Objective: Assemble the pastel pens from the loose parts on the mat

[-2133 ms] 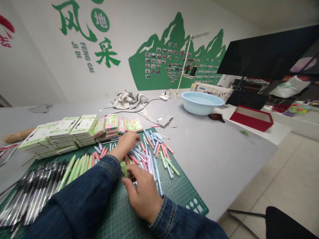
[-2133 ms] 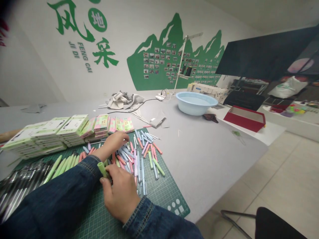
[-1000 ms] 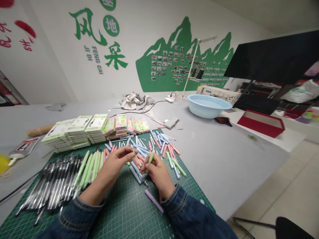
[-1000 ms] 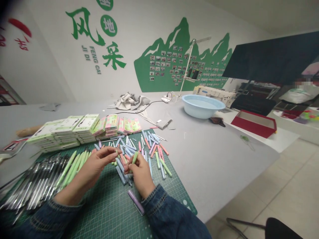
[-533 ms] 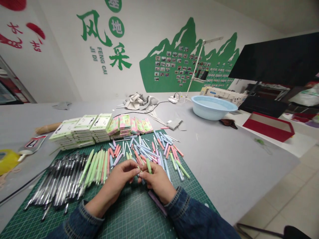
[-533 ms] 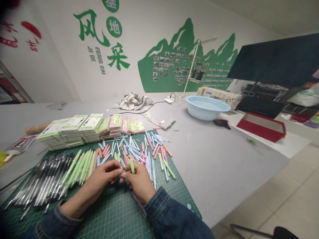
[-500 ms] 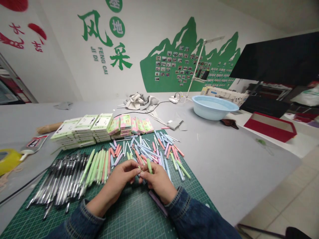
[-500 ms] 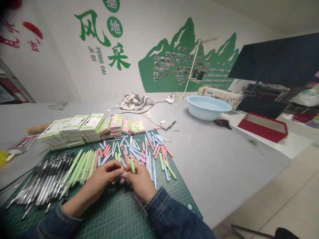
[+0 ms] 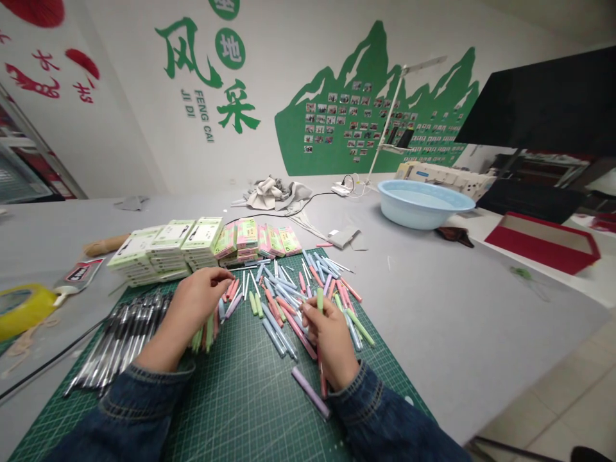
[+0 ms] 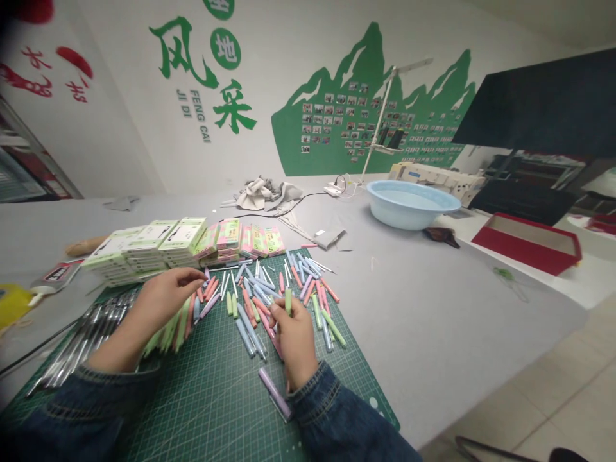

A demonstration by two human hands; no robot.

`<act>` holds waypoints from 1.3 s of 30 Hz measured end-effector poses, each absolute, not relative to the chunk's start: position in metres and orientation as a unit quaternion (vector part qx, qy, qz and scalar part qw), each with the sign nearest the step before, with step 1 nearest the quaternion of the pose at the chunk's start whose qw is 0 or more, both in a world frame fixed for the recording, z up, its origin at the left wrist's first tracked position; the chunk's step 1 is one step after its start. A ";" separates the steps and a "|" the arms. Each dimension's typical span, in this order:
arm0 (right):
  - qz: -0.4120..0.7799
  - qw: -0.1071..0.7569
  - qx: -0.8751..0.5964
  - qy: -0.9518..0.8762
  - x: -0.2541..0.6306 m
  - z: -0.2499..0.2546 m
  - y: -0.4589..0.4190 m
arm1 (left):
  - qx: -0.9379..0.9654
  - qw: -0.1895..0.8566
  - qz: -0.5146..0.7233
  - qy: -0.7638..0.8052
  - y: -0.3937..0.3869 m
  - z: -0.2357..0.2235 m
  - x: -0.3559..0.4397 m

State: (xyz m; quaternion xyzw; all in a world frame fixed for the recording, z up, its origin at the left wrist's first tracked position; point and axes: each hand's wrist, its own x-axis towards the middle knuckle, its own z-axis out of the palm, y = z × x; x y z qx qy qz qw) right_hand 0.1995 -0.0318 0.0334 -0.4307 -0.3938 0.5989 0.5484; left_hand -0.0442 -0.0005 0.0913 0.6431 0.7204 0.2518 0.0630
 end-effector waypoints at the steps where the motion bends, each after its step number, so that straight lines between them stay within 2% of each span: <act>1: 0.593 0.573 -0.428 -0.371 0.202 0.035 -0.030 | 0.657 0.063 0.243 0.711 0.002 0.091 -0.037; 8: 0.547 0.663 -0.423 -0.286 0.219 0.040 -0.018 | 0.777 0.085 0.179 0.597 0.041 0.061 0.034; 16: 0.533 0.669 -0.424 -0.298 0.221 0.036 -0.014 | 0.822 0.026 0.134 0.553 0.094 0.043 0.075; 27: 0.537 0.661 -0.425 -0.306 0.222 0.035 -0.012 | 0.885 0.010 0.061 0.462 0.108 0.040 0.068; 39: 0.524 0.661 -0.438 -0.309 0.222 0.033 -0.011 | 0.903 0.042 0.098 0.417 0.110 0.037 0.061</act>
